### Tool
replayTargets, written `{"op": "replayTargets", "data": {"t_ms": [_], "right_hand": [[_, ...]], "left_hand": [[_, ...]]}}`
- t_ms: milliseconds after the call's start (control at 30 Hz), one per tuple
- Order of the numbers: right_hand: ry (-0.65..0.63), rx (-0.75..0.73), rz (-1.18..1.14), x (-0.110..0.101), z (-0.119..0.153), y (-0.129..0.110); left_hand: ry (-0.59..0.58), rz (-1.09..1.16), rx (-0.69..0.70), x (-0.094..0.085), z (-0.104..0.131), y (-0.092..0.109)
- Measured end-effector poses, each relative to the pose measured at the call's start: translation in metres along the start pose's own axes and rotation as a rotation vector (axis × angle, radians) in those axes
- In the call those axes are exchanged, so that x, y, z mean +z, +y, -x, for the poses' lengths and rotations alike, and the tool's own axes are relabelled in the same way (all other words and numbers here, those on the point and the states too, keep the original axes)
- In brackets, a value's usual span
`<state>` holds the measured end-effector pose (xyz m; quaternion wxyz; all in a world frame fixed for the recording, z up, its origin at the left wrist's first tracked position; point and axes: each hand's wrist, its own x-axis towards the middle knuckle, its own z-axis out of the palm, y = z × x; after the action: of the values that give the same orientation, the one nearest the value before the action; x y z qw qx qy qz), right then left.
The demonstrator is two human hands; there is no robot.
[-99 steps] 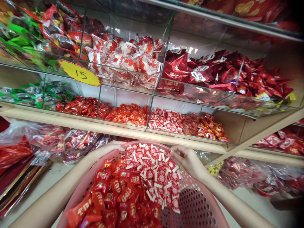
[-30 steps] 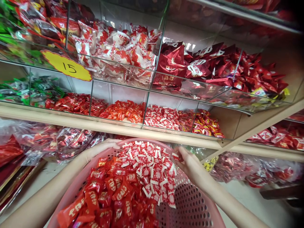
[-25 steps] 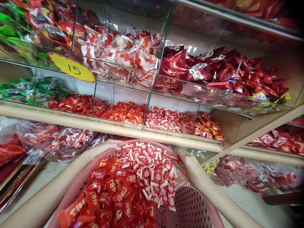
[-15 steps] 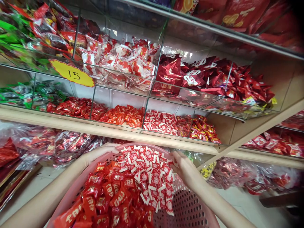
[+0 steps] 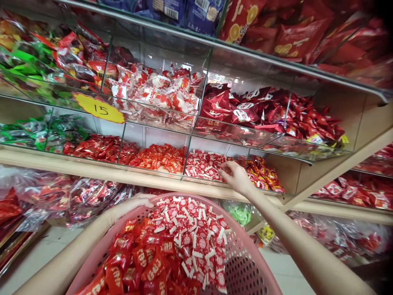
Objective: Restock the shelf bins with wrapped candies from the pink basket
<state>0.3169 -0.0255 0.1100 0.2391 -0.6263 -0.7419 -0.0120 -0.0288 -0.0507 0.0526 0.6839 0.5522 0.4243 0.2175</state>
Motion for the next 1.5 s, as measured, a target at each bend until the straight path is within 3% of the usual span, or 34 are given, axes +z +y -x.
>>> {"op": "replayTargets", "data": {"t_ms": [200,433,700,900,1067,1333,1500], "right_hand": [[-0.362,0.346,0.144,0.036,-0.044,-0.008],[-0.429,0.333,0.095,0.041,-0.045,-0.010],[-0.291,0.289,-0.081,0.048,-0.043,0.001],[-0.162,0.320,-0.261,0.047,-0.040,0.000],[-0.054,0.435,-0.497,0.042,-0.038,-0.001],[-0.010,0.671,-0.996,0.031,-0.035,0.000],[0.060,0.731,-1.261,0.029,-0.037,0.007]], "left_hand": [[0.035,-0.004,-0.045,-0.004,-0.005,-0.003],[0.045,0.068,-0.092,0.000,-0.006,-0.001],[0.090,0.049,-0.101,-0.007,-0.014,-0.011],[0.030,0.077,-0.105,-0.006,-0.013,-0.009],[0.029,0.075,-0.091,-0.008,-0.014,-0.013],[0.027,0.047,-0.077,-0.010,-0.016,-0.014],[0.127,-0.007,-0.108,-0.014,-0.016,-0.018]]}}
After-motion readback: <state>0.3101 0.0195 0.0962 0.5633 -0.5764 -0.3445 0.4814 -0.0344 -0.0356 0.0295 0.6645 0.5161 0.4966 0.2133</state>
